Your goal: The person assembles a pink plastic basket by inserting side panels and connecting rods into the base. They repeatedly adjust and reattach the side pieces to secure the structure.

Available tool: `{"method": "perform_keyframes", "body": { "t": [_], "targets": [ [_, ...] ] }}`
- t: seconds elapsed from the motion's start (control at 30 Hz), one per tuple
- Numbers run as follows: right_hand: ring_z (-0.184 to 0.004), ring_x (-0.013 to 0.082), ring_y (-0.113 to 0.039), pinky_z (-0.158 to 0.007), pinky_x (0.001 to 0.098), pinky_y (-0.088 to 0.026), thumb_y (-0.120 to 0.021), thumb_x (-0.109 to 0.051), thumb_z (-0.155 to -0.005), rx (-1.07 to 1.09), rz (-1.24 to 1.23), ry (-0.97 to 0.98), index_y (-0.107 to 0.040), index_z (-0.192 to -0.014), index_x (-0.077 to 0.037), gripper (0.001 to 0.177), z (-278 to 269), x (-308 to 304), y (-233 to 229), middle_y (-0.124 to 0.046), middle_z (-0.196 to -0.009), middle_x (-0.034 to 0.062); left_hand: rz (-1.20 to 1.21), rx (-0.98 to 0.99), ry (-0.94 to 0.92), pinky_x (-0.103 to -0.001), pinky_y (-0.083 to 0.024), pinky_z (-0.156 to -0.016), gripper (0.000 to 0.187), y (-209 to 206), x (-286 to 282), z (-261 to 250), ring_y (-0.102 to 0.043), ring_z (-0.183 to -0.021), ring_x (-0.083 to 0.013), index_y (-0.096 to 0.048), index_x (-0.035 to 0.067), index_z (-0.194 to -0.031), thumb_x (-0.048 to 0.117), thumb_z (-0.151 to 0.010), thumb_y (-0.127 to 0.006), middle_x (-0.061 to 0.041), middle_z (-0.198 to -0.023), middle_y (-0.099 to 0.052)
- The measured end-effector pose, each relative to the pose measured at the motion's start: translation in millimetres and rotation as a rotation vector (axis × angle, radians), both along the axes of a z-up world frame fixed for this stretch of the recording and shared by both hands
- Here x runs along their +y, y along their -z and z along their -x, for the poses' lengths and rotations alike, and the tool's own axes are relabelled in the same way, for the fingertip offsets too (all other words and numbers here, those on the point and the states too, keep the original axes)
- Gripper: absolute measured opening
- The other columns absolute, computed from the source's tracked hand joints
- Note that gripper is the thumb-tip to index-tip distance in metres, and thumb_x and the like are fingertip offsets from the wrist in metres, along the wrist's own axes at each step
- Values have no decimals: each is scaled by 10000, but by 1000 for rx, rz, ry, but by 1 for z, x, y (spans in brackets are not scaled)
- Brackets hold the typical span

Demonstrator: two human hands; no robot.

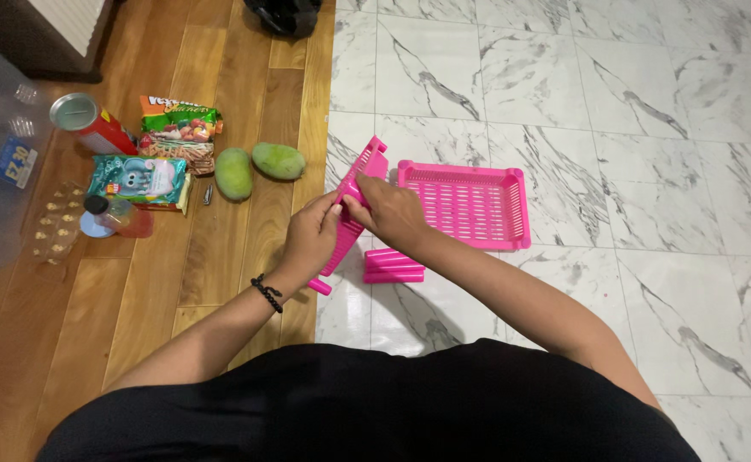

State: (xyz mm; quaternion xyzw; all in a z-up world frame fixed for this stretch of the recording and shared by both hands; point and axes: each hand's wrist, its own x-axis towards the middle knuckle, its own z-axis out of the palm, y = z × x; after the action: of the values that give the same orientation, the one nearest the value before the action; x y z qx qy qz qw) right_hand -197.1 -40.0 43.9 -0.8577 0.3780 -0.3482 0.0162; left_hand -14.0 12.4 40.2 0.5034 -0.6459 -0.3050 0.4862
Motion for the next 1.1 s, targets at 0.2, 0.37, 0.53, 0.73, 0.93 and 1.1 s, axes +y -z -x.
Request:
{"method": "perform_keyframes", "body": {
  "t": [0.2, 0.37, 0.53, 0.73, 0.93, 1.1],
  "targets": [
    [-650, 300, -684, -526, 420, -532, -685, -374, -998, -11, -24, 20, -640, -1213, -2, 432, -2, 0, -1, -703, -813, 129, -8, -26, -23, -391, -547, -891, 284, -2, -2, 1, -715, -1015, -338, -665, 16, -1263, 92, -1021, -538, -215, -1112, -720],
    [-689, 300, -694, -554, 420, -537, -672, -375, -1010, -18, -42, 8, -629, -1234, 0, 438, -3, -2, -1, -699, -823, 130, -8, -10, -30, -382, -557, -864, 275, -4, -2, 3, -725, -990, -319, -666, 17, -1257, 93, -1023, -542, -209, -1101, -725],
    [-743, 329, -708, -605, 425, -559, -678, -391, -987, -50, -63, 12, -630, -1250, -18, 459, -1, 0, -12, -721, -922, 156, -77, 26, -44, -364, -561, -793, 257, -15, -2, 5, -743, -905, -292, -679, 16, -1211, 108, -994, -573, -191, -1046, -740],
    [-860, 384, -703, -726, 470, -564, -675, -361, -980, -17, -357, -54, -634, -1215, -16, 419, 15, 3, -29, -704, -1002, 184, -94, -70, -84, -355, -580, -767, 211, -35, -5, -6, -757, -867, -284, -694, 14, -1136, 151, -994, -618, -164, -979, -753],
    [-855, 409, -686, -712, 469, -560, -617, -291, -1019, -48, -322, -101, -584, -1276, 16, 402, 12, 16, -5, -687, -994, 217, 268, -166, -54, -421, -551, -824, 347, -46, -6, 0, -647, -1024, -410, -564, -44, -1267, 161, -988, -591, -253, -1177, -611],
    [-709, 375, -687, -549, 469, -530, -598, -275, -1029, 181, -170, -42, -526, -1288, 88, 452, 6, 19, 25, -687, -914, 209, -47, -300, 90, -511, -525, -819, 241, -41, -16, 2, -642, -950, -441, -627, 53, -1119, 201, -1066, -444, -204, -1083, -659]
  ]
}}
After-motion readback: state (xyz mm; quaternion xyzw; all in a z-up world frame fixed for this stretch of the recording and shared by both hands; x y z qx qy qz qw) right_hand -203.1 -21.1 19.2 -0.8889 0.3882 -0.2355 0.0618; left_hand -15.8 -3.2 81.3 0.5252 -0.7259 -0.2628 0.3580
